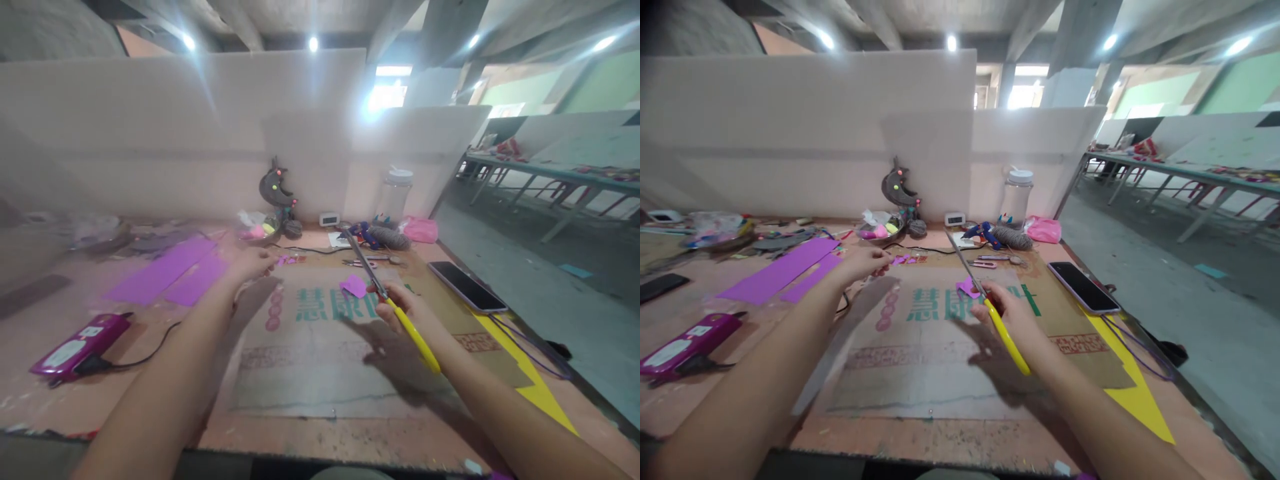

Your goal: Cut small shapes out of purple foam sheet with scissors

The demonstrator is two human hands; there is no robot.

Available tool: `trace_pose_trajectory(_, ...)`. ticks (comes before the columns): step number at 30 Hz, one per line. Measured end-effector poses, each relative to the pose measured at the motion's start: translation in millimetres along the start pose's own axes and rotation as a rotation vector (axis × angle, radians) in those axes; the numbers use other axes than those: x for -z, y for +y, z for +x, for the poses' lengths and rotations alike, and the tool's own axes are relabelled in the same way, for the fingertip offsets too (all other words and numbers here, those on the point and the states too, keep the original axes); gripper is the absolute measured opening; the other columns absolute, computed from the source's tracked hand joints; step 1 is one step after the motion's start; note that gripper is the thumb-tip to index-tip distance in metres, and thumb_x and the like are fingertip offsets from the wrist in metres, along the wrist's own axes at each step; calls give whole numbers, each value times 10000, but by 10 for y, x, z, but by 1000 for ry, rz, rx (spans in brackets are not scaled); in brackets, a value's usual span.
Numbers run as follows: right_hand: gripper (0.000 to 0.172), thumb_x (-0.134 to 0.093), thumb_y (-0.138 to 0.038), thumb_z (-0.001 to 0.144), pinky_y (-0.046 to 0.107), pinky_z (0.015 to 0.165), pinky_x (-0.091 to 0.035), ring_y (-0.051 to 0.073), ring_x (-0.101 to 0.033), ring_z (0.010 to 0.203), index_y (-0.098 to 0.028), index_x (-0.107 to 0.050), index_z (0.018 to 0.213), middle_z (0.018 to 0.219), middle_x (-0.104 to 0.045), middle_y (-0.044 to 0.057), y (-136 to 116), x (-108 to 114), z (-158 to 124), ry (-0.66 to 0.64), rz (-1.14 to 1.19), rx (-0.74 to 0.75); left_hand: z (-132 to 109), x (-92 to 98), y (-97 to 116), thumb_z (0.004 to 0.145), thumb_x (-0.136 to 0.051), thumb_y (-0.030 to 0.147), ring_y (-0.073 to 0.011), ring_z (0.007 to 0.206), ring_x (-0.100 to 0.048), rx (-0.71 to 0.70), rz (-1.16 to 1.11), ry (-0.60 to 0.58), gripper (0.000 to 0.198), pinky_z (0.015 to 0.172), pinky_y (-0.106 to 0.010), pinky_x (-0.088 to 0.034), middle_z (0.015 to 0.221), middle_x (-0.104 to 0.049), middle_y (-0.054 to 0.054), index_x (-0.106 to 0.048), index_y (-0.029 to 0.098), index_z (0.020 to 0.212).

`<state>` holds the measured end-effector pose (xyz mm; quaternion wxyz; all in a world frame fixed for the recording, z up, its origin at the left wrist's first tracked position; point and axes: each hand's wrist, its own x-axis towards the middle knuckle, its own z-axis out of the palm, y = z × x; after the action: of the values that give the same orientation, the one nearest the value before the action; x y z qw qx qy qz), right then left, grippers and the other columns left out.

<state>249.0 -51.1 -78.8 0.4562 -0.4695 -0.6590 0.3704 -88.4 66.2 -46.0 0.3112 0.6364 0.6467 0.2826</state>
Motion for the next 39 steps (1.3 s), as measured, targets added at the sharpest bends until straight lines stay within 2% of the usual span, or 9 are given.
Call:
trace_pose_trajectory(2,458,-744,-541,762,354,627,-458,235,-556,708,-211,-679,1073,822,-640,61,-3,-2,-10,53,-157,30,127,-22,-79,957,-631,373,-242,1010,-667,12,44,-33,320,857,-419,-583,1185,-667,-90,-650,147,1183)
trace_pose_trajectory(4,479,-740,-544,746,400,695,-480,280,-600,776,-201,-697,1077,891,-691,94,-4,-1,-15,60,-275,18,269,-71,-122,964,-625,372,-263,1098,-643,8,93,-62,374,913,-459,-571,1289,-622,-94,-605,164,1275)
trace_pose_trajectory(10,486,-708,-530,748,421,782,-524,311,-668,857,-183,-713,1088,978,-747,117,59,34,41,66,-388,-30,725,-333,-83,959,-632,370,-264,1091,-646,-24,274,-158,375,905,-456,-574,1282,-627,-97,-611,159,1268)
trace_pose_trajectory(15,494,-664,-548,759,413,767,-541,313,-681,844,-159,-693,1062,955,-744,132,70,108,114,46,-445,-79,880,-458,-92,966,-625,356,-245,1093,-645,-56,440,-99,365,913,-456,-570,1289,-622,-109,-600,173,1280)
trace_pose_trajectory(21,463,-652,-543,787,387,720,-528,286,-668,795,-169,-683,1058,911,-741,108,100,183,173,95,-493,-107,661,-485,129,968,-619,366,-243,1079,-651,-193,506,-11,343,920,-465,-561,1245,-645,-106,-620,157,1240)
trace_pose_trajectory(24,426,-662,-511,814,356,700,-506,265,-655,787,-174,-688,1073,908,-740,88,169,204,211,145,-542,-100,364,-717,386,964,-599,382,-268,989,-690,-347,450,-111,271,908,-426,-544,1044,-727,-112,-719,162,1064)
trace_pose_trajectory(28,351,-662,-449,855,313,672,-464,231,-630,766,-186,-680,1087,881,-720,58,241,216,250,116,-612,-108,4,-1130,586,776,-812,397,-264,1146,-652,-606,332,-282,534,980,-335,-503,1287,-682,-71,-668,270,1274)
trace_pose_trajectory(31,332,-698,-406,852,291,668,-429,224,-636,784,-201,-675,1113,920,-722,59,234,214,250,38,-725,-146,-57,-1292,581,850,-701,250,-255,1068,-676,-652,307,-309,244,947,-326,-496,1139,-732,-84,-751,231,1088)
trace_pose_trajectory(39,284,-718,-349,847,280,643,-383,238,-651,786,-213,-698,1095,905,-737,79,226,267,268,20,-801,-158,-104,-1070,481,916,-519,303,-244,884,-674,-574,221,-268,258,808,-327,-477,928,-768,-67,-758,207,931)
